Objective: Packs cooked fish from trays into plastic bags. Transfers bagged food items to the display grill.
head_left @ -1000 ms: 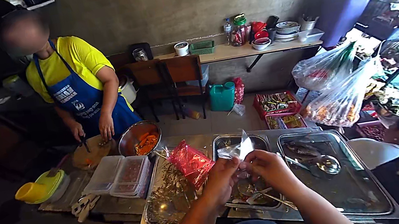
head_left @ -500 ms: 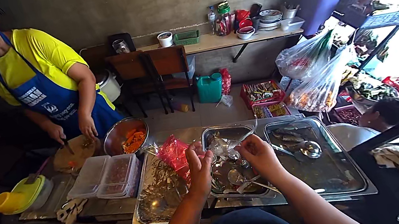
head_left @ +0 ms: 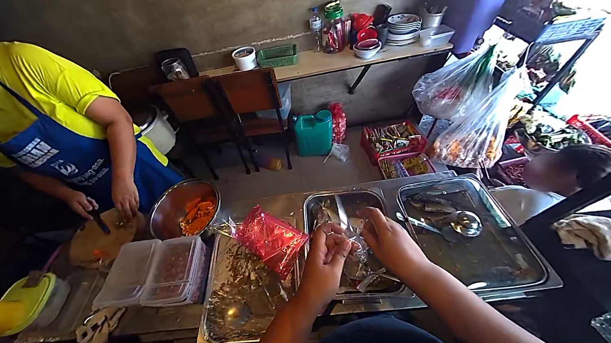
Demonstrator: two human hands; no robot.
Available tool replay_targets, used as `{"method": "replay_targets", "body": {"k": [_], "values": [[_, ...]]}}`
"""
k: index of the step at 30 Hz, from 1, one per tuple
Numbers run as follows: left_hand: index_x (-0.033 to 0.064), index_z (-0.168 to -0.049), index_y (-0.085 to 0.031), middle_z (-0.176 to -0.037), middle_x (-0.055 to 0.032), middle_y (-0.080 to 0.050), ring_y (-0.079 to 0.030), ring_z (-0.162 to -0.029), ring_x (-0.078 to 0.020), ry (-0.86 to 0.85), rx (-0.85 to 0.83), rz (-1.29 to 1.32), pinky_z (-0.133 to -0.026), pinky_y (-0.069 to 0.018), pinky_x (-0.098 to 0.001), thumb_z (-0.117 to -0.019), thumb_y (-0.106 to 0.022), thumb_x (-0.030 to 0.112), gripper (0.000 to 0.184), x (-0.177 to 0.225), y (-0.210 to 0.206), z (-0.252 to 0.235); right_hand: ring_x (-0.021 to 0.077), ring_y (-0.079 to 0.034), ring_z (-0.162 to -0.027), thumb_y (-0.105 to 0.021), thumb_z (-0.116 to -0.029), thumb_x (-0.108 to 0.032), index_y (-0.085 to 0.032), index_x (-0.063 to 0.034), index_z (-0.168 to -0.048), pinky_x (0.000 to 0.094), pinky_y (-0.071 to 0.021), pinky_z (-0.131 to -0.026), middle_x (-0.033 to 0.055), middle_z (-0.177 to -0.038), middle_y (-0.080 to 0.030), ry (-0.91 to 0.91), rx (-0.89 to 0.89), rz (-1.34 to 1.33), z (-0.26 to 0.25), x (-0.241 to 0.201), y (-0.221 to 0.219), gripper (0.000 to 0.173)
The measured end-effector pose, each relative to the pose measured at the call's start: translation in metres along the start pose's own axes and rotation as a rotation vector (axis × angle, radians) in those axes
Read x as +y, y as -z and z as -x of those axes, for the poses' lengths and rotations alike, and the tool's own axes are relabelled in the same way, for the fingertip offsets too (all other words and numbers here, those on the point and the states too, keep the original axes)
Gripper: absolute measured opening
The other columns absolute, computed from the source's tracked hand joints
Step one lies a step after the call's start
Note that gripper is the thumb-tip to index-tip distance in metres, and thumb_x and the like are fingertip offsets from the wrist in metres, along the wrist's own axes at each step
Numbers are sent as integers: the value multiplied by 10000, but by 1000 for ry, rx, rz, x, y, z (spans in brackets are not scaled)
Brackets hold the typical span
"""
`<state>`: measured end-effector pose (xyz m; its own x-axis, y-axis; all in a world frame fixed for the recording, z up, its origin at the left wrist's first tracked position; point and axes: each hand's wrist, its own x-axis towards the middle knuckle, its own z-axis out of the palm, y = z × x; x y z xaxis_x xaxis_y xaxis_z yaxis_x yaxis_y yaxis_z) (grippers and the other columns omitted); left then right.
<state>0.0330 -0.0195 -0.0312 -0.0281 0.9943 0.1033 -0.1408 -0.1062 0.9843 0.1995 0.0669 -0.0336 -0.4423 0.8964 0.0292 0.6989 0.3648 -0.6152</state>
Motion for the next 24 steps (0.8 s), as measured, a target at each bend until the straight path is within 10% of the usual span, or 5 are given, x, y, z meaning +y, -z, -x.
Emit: {"method": "replay_targets", "body": {"k": [4, 8, 13, 20, 24], "values": [[78, -1297, -412, -1052, -35, -629, -671, -937, -151, 192, 86, 477, -912, -562, -374, -1085, -369, 81, 216, -13, 8, -4, 138, -730, -788, -587, -1019, -83, -427, 1, -1493, 304, -617, -770, 90, -944, -744, -18, -30, -502, 2, 4, -1, 508], [104, -1358, -390, -1050, -26, -600, -655, -939, -143, 235, 99, 546, -934, -553, -353, -1080, -408, 51, 283, -21, 21, -7, 198, -718, -804, -503, -1041, 22, -411, -26, -1427, 355, -626, -786, 129, -990, -684, -393, -146, -1405, 3, -2, 19, 399], [92, -1320, -408, -993, -34, -610, -672, -910, -156, 275, 199, 576, -925, -569, -357, -1067, -416, -12, 274, -28, 15, -9, 241, -703, -865, -351, -1074, -84, -505, -69, -1183, 438, -607, -810, 117, -960, -679, -561, -156, -1709, 3, -8, 13, 189], [118, -1256, -438, -889, -13, -565, -619, -784, -150, 283, 296, 796, -810, -565, -337, -1119, -260, 120, 225, -22, 7, -10, 66, -520, -742, -781, -887, -338, -484, -57, -1113, 241, -474, -702, -10, -856, -506, 44, -130, -678, -1, 8, -6, 467], [88, -1289, -443, -1046, -60, -616, -658, -960, -188, 178, 242, 715, -919, -554, -396, -1099, -354, 98, 210, -21, 7, -7, 318, -619, -1077, -717, -921, -275, -625, -36, -1230, 540, -471, -1007, 149, -1095, -653, 116, 29, -132, -3, 13, -13, 402]]}}
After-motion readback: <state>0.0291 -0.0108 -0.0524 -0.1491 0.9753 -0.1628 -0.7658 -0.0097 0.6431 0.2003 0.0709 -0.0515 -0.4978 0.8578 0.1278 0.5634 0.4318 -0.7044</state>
